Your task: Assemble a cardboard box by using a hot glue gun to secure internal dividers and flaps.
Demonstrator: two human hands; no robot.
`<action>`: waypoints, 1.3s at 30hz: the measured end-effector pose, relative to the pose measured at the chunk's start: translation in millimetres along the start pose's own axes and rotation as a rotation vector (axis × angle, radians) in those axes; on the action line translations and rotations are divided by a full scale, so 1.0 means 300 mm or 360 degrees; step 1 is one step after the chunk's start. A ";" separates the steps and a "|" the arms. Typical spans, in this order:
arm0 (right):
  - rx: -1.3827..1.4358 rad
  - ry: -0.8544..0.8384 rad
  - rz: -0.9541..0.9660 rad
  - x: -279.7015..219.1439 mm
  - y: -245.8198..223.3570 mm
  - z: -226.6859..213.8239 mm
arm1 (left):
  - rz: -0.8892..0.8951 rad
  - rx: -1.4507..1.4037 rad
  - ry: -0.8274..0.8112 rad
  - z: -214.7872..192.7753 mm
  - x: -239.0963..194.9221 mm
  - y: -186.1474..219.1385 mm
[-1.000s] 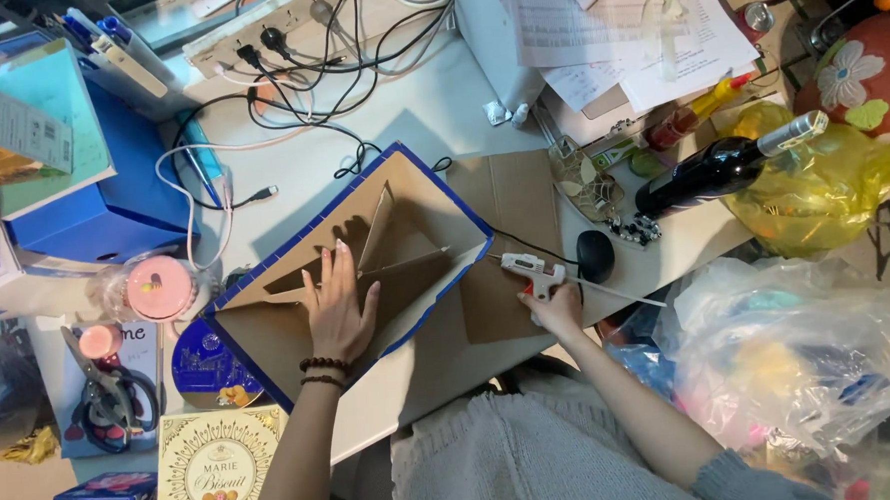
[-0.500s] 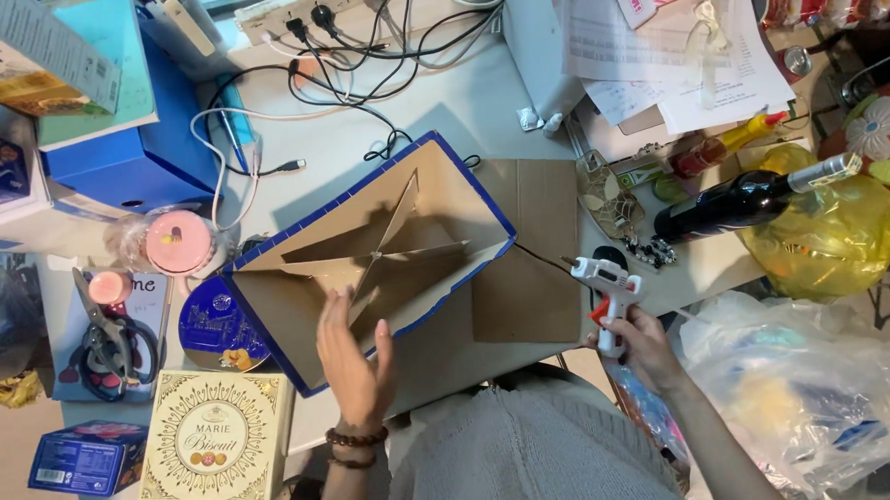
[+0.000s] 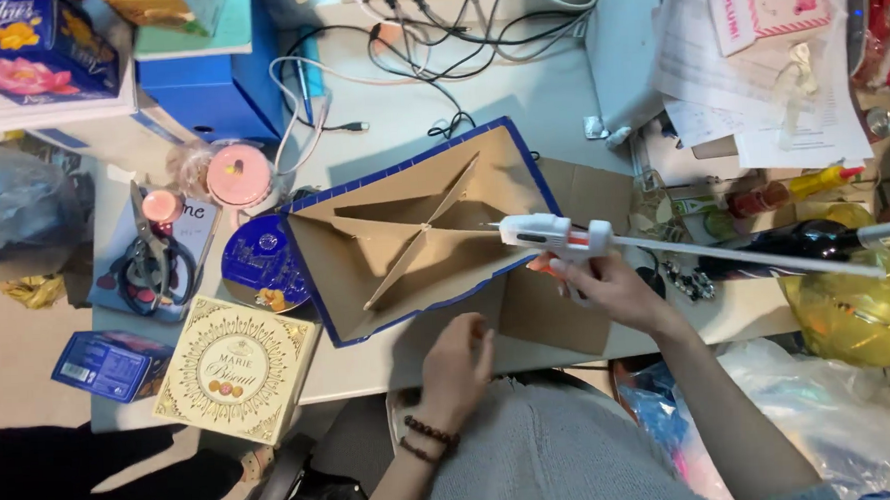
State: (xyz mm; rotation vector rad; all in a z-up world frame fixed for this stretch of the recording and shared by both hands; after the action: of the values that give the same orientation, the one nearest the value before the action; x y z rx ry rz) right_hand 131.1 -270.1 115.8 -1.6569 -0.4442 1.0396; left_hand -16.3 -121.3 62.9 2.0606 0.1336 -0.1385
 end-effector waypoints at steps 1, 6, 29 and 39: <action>-0.0004 -0.0024 0.0006 0.035 0.003 -0.017 | -0.0019 -0.0006 0.0016 0.028 0.005 0.001; -0.0669 -0.0112 0.0159 0.159 -0.069 -0.191 | -0.0039 0.0252 -0.0892 0.326 0.058 0.054; 0.0083 0.0360 0.0008 -0.122 -0.351 -0.223 | -0.0931 -0.2181 -0.1192 1.001 0.524 0.041; -0.0121 -0.0098 0.0193 0.405 0.141 0.073 | -0.0982 -0.0633 -0.1276 0.867 0.326 -0.559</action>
State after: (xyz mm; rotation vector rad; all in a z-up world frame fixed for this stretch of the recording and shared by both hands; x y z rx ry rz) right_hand 171.3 -183.5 26.8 -1.7404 -0.4325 1.1786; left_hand 43.7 -267.6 -220.5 1.3839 0.2663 -1.1925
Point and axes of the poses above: each hand's wrist, its own x-axis towards the middle knuckle, its own z-axis out of the palm, y = z × x, the point moved 10 cm from there along x, towards the middle knuckle, and after that the axes turned 14 degrees about -y, right-handed, at the moved point
